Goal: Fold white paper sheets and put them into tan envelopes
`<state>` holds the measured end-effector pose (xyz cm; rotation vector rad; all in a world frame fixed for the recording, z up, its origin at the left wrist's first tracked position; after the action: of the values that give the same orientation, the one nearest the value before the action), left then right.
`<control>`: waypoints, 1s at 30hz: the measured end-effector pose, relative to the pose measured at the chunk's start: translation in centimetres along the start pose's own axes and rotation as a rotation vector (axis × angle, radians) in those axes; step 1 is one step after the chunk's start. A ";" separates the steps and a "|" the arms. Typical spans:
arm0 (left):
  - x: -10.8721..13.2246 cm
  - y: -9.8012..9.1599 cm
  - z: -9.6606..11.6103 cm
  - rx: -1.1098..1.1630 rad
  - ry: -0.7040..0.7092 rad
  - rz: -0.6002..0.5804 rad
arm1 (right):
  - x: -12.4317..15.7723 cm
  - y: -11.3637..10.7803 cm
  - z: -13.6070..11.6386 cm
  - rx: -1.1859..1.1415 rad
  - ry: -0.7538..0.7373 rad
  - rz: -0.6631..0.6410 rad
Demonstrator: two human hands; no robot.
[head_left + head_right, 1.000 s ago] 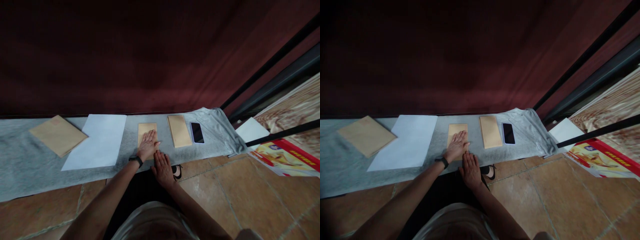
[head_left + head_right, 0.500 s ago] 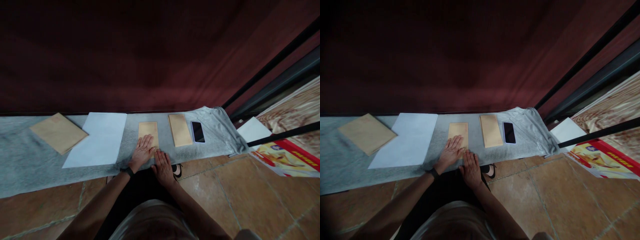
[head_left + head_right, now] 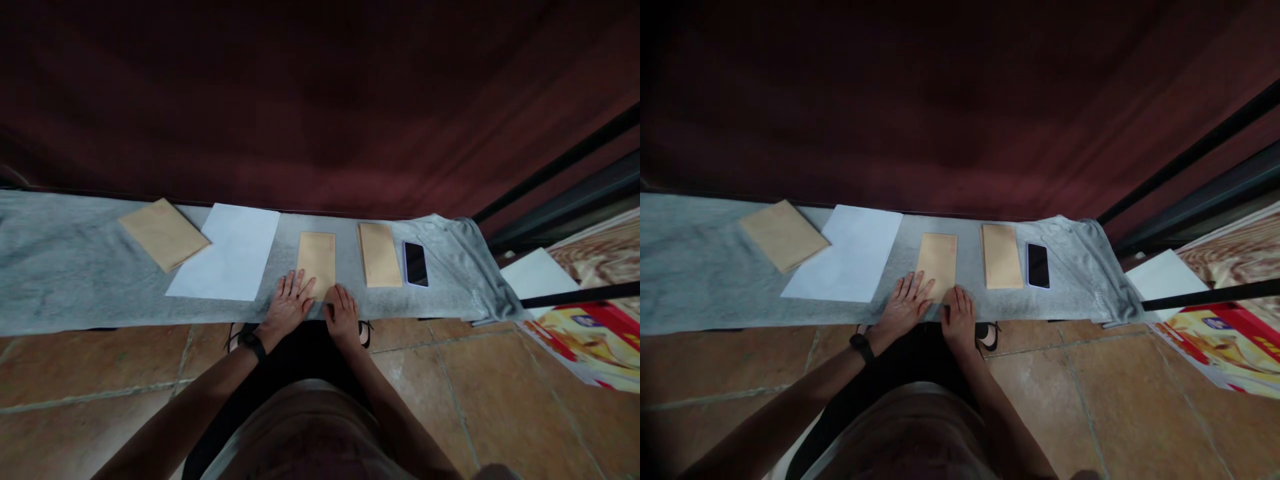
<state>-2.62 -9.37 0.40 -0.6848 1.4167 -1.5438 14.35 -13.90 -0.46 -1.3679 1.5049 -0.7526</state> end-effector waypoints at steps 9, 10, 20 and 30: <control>-0.1 0.1 0.0 -0.005 0.006 0.001 | -3.2 0.0 -0.1 -0.259 0.210 0.001; -0.1 0.2 0.0 0.005 0.004 0.009 | -3.5 0.1 0.3 -0.322 0.265 0.007; 0.1 0.8 -0.2 0.129 -0.046 0.058 | -5.6 0.9 2.0 -0.603 0.423 0.021; -0.2 -0.2 -1.8 0.769 -0.388 0.216 | -5.0 1.7 0.8 -1.056 0.482 0.055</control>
<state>-4.15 -8.33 0.24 -0.3128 0.5145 -1.5202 14.08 -8.64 -1.11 -1.9512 2.5021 -0.2072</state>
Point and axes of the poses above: each hand's wrist, its own x-axis away from the middle knuckle, its own y-axis out of the palm, z = x × y, the point moved 3 cm from there along -x, towards the middle knuckle, and after that the axes turned 2 degrees about x, right-handed, at the moved point
